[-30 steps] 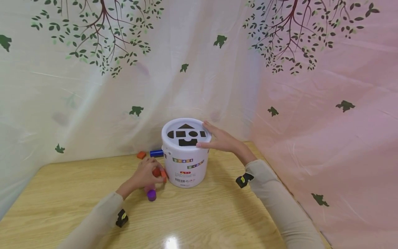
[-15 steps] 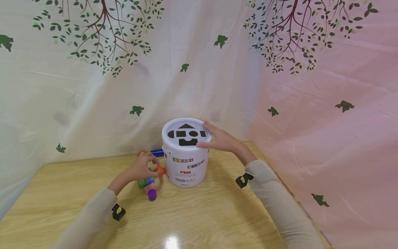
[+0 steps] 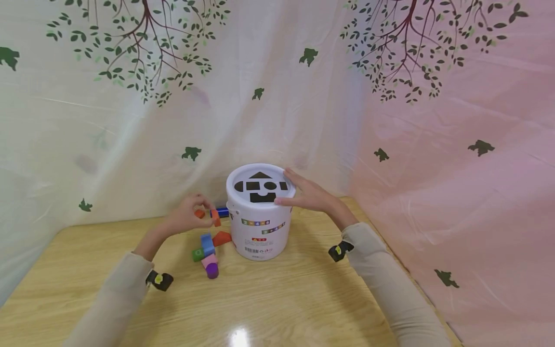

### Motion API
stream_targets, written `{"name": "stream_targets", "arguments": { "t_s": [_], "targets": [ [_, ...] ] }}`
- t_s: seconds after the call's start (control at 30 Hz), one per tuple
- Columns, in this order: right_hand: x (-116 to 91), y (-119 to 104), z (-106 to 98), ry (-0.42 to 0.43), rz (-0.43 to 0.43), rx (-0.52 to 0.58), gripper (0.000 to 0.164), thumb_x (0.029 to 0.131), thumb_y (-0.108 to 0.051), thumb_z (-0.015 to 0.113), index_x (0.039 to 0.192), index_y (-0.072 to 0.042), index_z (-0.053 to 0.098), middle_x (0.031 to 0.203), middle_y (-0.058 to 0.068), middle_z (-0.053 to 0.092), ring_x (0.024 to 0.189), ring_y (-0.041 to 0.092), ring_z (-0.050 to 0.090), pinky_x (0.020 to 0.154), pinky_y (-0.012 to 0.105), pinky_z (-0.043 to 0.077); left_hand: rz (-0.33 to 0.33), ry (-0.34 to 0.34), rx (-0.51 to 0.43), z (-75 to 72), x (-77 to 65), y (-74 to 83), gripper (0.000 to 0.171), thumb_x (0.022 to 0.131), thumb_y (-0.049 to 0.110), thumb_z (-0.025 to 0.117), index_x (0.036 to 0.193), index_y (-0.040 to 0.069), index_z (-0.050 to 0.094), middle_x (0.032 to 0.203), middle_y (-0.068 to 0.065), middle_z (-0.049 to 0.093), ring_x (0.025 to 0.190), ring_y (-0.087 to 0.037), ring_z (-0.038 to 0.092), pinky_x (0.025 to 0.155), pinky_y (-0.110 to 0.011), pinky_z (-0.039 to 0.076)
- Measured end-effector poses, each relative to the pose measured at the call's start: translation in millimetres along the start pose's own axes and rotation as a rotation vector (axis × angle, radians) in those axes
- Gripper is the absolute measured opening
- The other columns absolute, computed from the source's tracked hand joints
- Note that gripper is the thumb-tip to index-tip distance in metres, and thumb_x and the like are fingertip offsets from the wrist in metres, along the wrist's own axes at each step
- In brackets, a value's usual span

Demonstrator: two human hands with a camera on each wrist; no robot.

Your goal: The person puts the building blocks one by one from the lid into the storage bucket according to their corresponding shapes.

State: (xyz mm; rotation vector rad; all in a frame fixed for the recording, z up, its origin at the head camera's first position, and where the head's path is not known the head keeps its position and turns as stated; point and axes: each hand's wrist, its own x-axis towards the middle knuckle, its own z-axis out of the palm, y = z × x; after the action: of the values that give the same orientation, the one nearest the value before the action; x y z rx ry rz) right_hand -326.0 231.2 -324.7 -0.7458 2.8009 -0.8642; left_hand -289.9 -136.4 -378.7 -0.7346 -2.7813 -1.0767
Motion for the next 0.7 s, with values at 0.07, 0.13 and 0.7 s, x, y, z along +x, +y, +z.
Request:
{"name": "stream_targets", "arguments": {
  "t_s": [0.07,0.13,0.7],
  "targets": [
    [-0.1,-0.1,-0.3,-0.002,-0.008,0.002,0.108,0.086,-0.063,0.071,0.165,-0.018,0.011,0.173,0.006,0.006,0.160,0.029,0.008,0.125,0.061,0.012,0.011,0.020,0.008,-6.4,0.9,3.1,0.022,0.080,0.018,0.081,0.097,0.008,0.070,0.106,-0.011,0.066,0.110,-0.033,0.053,0.096,-0.057,0.049],
    [-0.2,-0.2,-0.2,-0.001,-0.007,0.000,0.108,0.086,-0.063,0.071,0.165,-0.019,0.011,0.173,0.005,0.006,0.160,0.028,0.009,0.125,0.060,0.012,0.015,0.038,0.016,-13.1,1.5,6.9,0.022,0.081,0.019,0.080,0.098,0.008,0.071,0.107,-0.012,0.065,0.112,-0.034,0.052,0.096,-0.056,0.048],
    [1.3,2.9,0.4,0.012,-0.004,-0.001,0.106,0.085,-0.063,0.071,0.164,-0.025,0.012,0.173,-0.001,0.005,0.160,0.026,0.010,0.126,0.058,0.013,0.027,0.130,0.000,-51.3,18.8,52.2,0.034,0.084,0.026,0.082,0.106,0.005,0.067,0.114,-0.013,0.058,0.120,-0.034,0.044,0.101,-0.056,0.043]
  ]
}}
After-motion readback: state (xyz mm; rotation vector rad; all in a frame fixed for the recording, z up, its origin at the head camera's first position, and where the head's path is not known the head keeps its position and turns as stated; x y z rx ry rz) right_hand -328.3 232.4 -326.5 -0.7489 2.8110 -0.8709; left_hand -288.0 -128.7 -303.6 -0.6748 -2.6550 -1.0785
